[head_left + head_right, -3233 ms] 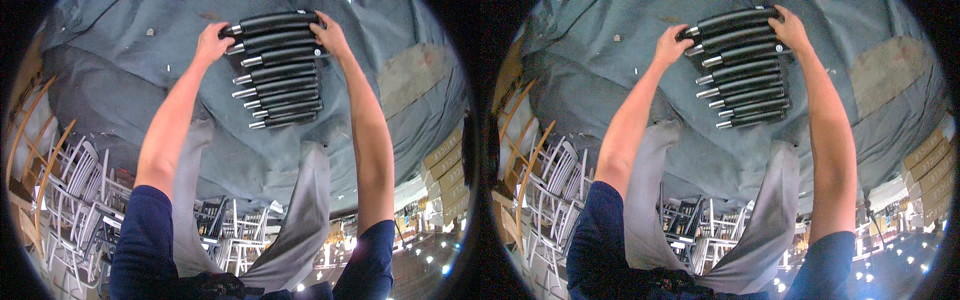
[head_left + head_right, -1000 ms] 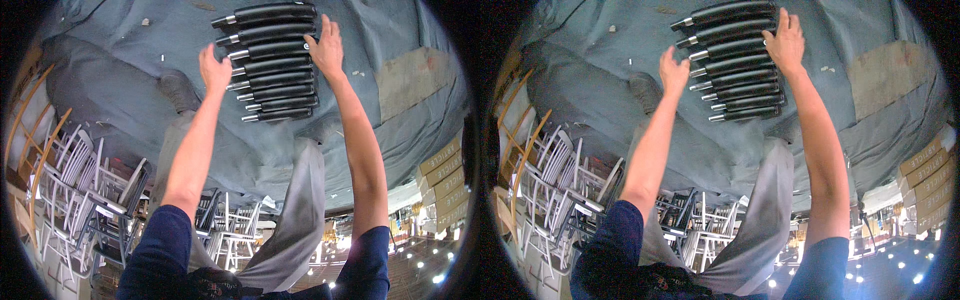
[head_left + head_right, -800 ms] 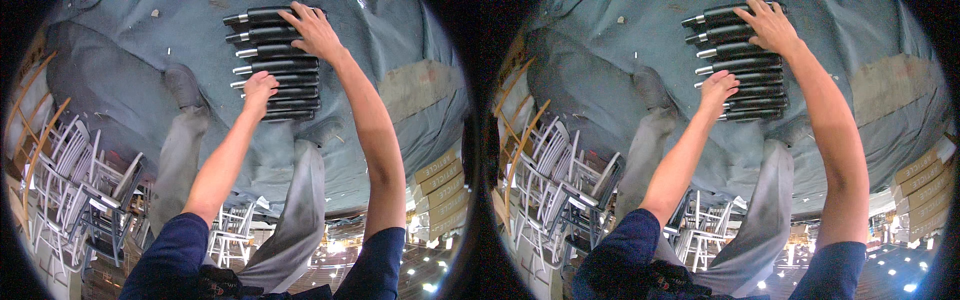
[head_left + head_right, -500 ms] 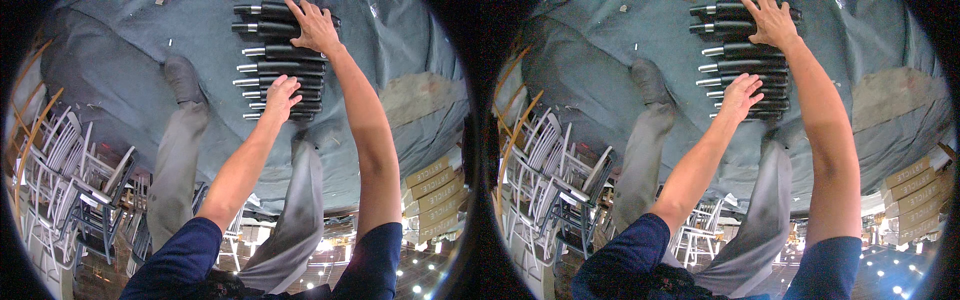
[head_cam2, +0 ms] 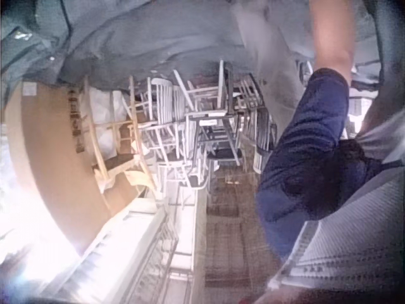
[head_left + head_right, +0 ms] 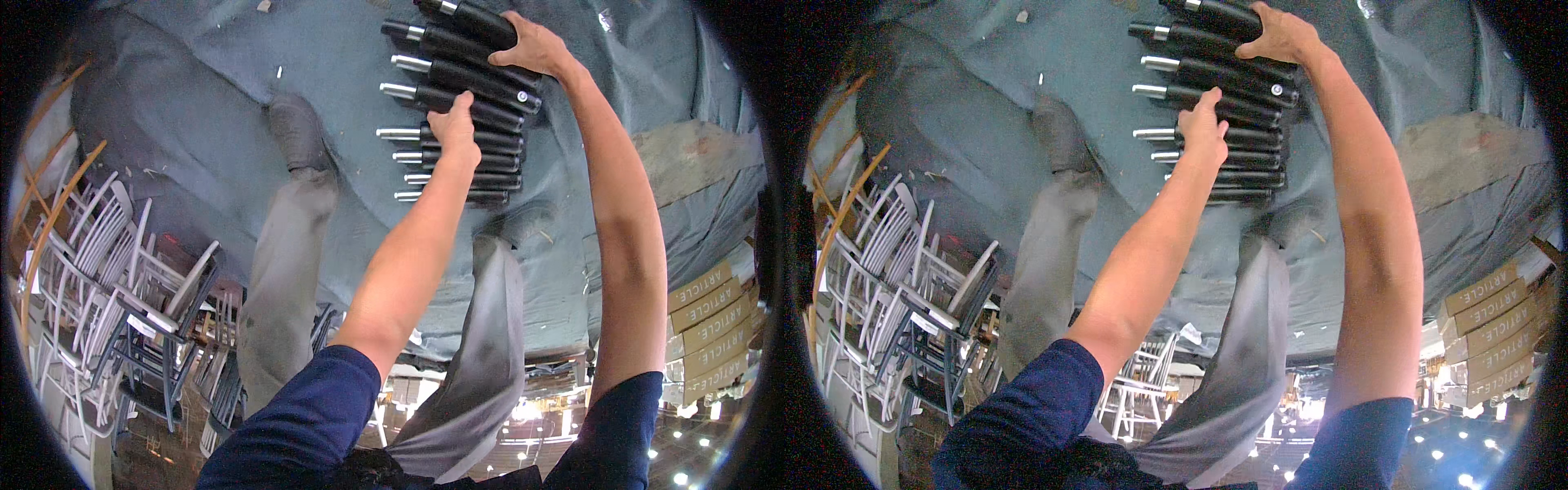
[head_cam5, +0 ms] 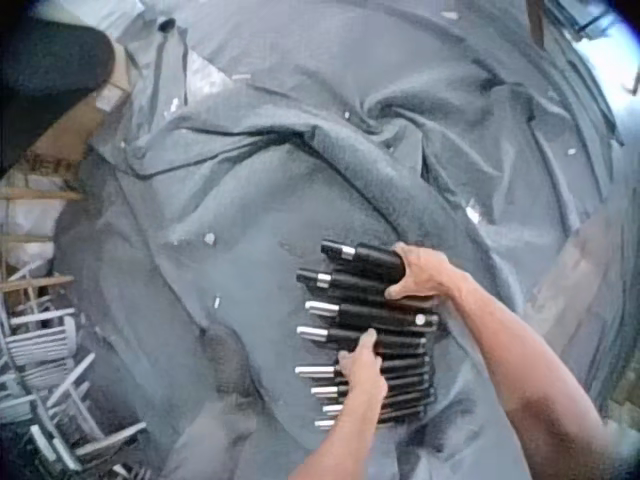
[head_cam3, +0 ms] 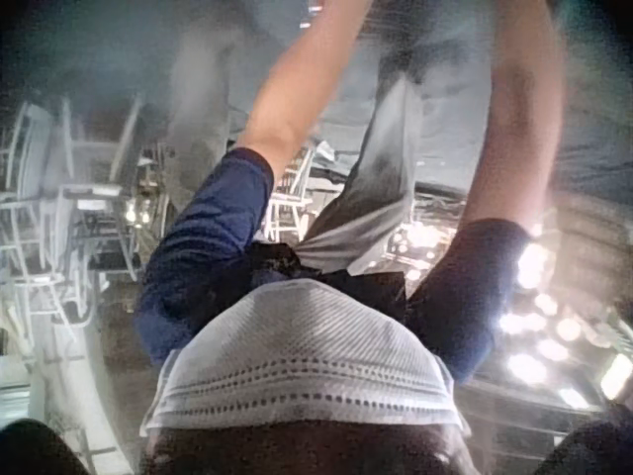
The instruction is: The person organizes black metal chair leg components and bases on a cardboard sheet in a warehouse. They pick up, align, and stack the parts, then move a box of small black components onto the sheet. The person continues arranging the parts and briefly interacts with a coworker.
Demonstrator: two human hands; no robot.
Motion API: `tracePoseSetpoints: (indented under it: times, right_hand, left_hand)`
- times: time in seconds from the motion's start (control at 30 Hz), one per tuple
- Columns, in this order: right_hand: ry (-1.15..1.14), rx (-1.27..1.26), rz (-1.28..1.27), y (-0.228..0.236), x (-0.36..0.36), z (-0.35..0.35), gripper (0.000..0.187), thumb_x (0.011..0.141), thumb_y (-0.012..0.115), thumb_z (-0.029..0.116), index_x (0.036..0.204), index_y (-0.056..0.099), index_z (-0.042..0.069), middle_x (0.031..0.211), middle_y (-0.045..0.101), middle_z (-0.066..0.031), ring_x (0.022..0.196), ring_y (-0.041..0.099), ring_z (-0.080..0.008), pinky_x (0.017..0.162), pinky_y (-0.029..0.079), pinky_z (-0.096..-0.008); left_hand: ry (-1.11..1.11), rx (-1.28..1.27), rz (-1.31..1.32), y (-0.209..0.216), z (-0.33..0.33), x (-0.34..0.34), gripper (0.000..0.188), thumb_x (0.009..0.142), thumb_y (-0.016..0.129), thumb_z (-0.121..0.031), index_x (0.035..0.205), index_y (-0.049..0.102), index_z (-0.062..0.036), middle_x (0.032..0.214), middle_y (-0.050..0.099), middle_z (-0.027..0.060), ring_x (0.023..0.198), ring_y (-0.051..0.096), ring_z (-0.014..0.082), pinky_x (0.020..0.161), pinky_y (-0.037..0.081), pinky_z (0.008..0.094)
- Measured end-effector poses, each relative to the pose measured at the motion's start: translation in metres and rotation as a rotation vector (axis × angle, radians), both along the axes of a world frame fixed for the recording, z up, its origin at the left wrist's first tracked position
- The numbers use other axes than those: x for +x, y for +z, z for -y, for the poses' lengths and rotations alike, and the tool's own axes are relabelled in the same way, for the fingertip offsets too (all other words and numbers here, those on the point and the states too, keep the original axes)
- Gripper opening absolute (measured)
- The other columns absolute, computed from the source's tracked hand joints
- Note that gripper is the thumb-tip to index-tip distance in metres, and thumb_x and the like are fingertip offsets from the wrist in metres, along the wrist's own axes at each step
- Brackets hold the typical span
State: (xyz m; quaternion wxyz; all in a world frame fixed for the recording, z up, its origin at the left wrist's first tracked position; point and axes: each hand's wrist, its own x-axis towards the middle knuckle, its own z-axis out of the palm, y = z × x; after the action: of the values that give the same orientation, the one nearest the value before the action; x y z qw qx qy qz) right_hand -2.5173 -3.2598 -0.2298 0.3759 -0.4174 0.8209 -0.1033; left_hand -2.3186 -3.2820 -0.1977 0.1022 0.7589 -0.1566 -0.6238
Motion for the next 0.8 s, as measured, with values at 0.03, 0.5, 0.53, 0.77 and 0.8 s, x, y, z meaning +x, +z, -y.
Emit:
tracePoseSetpoints:
  times: [0.03, 0.5, 0.53, 0.77, 0.8]
  right_hand:
    - [-0.067, 0.066, 0.224, 0.009, -0.003, 0.004, 0.081, 0.06, 0.072, 0.042, 0.127, 0.045, 0.007, 0.11, 0.058, -0.017, 0.1, 0.057, -0.0291, 0.088, 0.044, -0.0356]
    - [-0.408, 0.21, 1.04, 0.045, 0.004, -0.007, 0.061, 0.069, 0.07, 0.031, 0.121, 0.052, 0.007, 0.106, 0.061, -0.0143, 0.095, 0.059, -0.0223, 0.085, 0.046, -0.0363]
    - [-0.491, 0.19, 1.14, 0.049, 0.006, -0.012, 0.058, 0.071, 0.07, 0.031, 0.121, 0.052, 0.008, 0.108, 0.061, -0.0139, 0.096, 0.058, -0.0215, 0.086, 0.046, -0.0361]
    - [-0.482, 0.009, 1.037, 0.039, 0.047, -0.049, 0.084, 0.063, 0.073, 0.039, 0.129, 0.039, 0.002, 0.113, 0.055, -0.0155, 0.102, 0.053, -0.0221, 0.09, 0.042, -0.0329]
    - [-0.477, -0.005, 0.976, 0.042, 0.05, -0.049, 0.085, 0.062, 0.073, 0.039, 0.129, 0.039, 0.001, 0.114, 0.054, -0.0176, 0.104, 0.051, -0.023, 0.091, 0.04, -0.0326]
  left_hand:
    - [-0.037, 0.067, 0.01, 0.0, 0.001, 0.003, 0.059, 0.066, 0.073, -0.021, 0.113, 0.042, -0.0031, 0.107, 0.05, 0.0087, 0.103, 0.042, 0.0216, 0.082, 0.038, 0.0457]
    - [-0.072, 0.118, -0.55, -0.023, 0.024, 0.032, 0.05, 0.072, 0.074, -0.025, 0.113, 0.051, -0.0059, 0.105, 0.057, 0.0051, 0.099, 0.053, 0.0197, 0.082, 0.045, 0.0369]
    - [-0.087, 0.117, -0.569, -0.025, 0.026, 0.031, 0.05, 0.072, 0.073, -0.027, 0.112, 0.052, -0.0053, 0.106, 0.058, 0.0052, 0.099, 0.054, 0.0197, 0.082, 0.044, 0.0376]
    - [-0.228, 0.173, -0.623, 0.003, 0.022, 0.021, 0.065, 0.073, 0.066, -0.047, 0.124, 0.047, -0.0112, 0.12, 0.052, 0.0056, 0.111, 0.047, 0.0247, 0.091, 0.038, 0.047]
    - [-0.226, 0.185, -0.649, 0.008, 0.017, 0.016, 0.065, 0.074, 0.066, -0.048, 0.124, 0.047, -0.0111, 0.12, 0.052, 0.006, 0.112, 0.047, 0.025, 0.091, 0.038, 0.0475]
